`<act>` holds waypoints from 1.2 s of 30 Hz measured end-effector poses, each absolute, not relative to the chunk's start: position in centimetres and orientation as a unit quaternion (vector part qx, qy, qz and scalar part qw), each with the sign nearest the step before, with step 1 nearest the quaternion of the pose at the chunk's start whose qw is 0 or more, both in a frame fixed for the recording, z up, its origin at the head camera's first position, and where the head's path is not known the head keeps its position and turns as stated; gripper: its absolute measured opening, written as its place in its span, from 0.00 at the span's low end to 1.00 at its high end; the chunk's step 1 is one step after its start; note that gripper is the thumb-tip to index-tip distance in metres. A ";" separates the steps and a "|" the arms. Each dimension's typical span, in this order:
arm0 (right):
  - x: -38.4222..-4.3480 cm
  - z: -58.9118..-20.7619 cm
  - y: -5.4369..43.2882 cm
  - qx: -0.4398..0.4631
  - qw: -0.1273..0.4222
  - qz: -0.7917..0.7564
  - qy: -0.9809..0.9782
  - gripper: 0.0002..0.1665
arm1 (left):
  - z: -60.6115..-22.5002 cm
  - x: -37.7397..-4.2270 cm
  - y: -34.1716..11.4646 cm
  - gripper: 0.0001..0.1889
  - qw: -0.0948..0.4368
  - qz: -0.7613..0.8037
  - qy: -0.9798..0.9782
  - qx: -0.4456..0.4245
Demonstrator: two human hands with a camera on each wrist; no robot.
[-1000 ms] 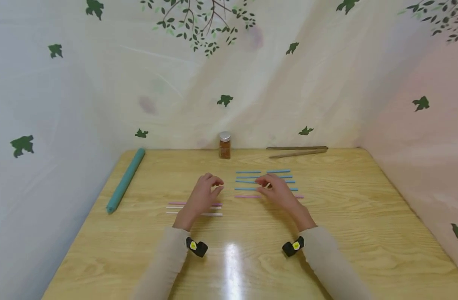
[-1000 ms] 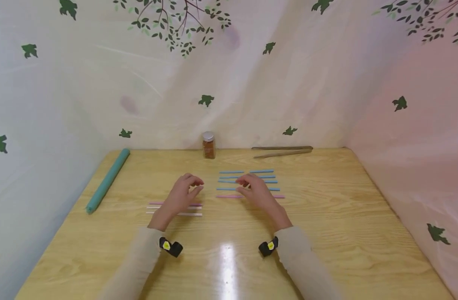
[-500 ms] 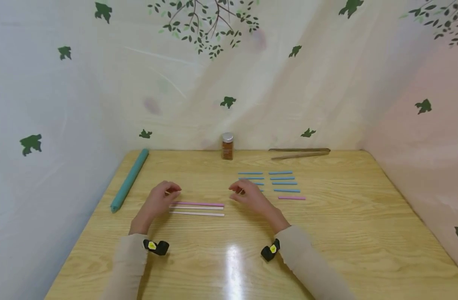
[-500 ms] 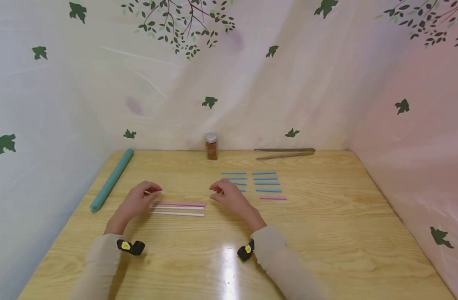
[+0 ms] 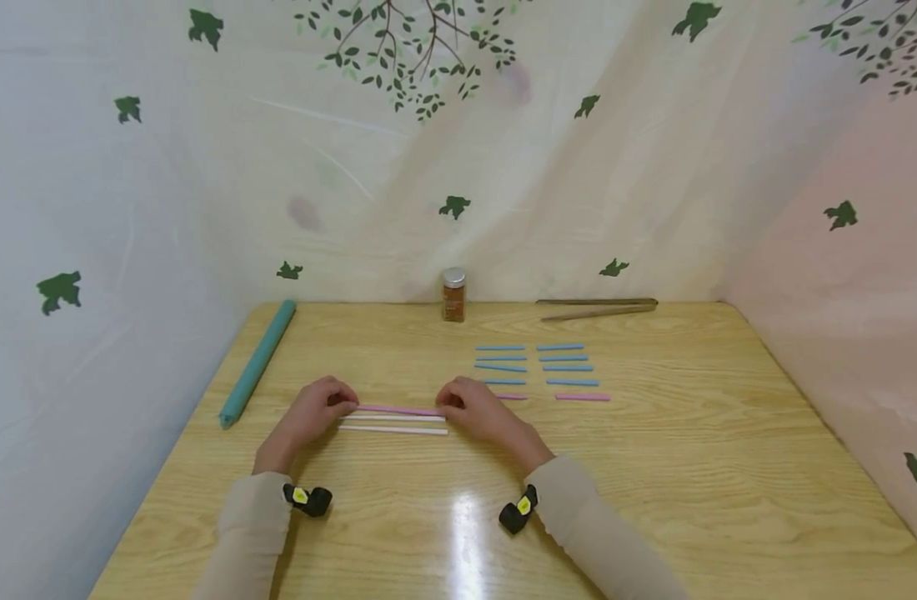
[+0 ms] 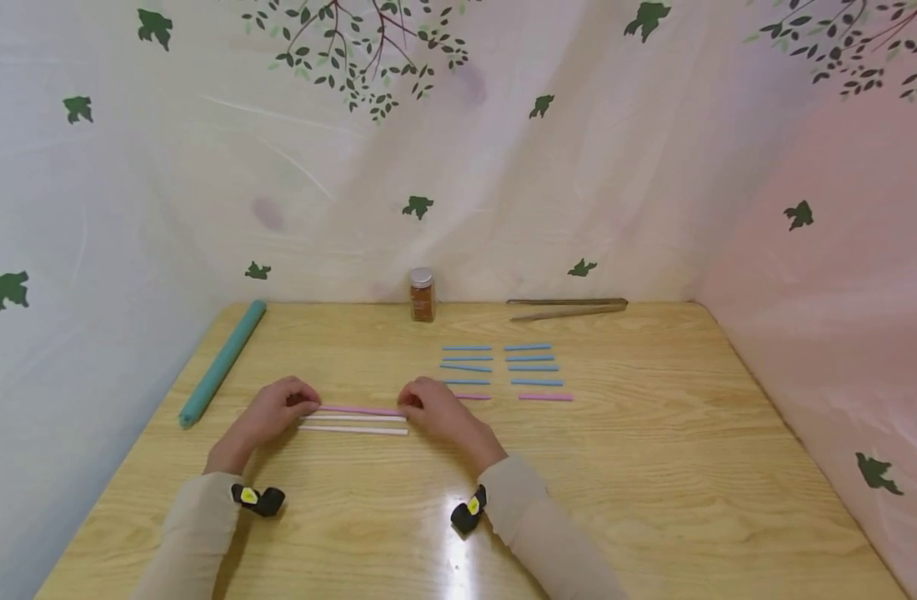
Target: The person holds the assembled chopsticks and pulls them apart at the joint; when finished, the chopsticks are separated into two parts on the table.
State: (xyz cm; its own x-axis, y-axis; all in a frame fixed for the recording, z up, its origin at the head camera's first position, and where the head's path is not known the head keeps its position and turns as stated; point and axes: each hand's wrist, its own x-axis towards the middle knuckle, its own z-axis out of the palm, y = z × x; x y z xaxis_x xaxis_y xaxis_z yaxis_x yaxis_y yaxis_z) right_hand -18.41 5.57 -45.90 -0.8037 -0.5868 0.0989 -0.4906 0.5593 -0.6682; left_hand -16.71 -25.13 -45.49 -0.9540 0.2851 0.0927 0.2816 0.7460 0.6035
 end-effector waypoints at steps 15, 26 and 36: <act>-18.1 -45.2 5.2 -0.299 0.035 -0.323 0.897 0.07 | -43.9 -16.7 -24.5 0.03 0.020 0.340 0.928 0.150; -17.7 -41.9 6.9 -0.337 -0.058 -0.272 0.900 0.07 | -40.0 -16.9 -19.2 0.07 0.085 0.288 0.921 0.248; -17.7 -41.0 7.4 -0.361 -0.020 -0.343 0.867 0.10 | -39.6 -17.1 -15.2 0.05 0.077 0.303 0.906 0.285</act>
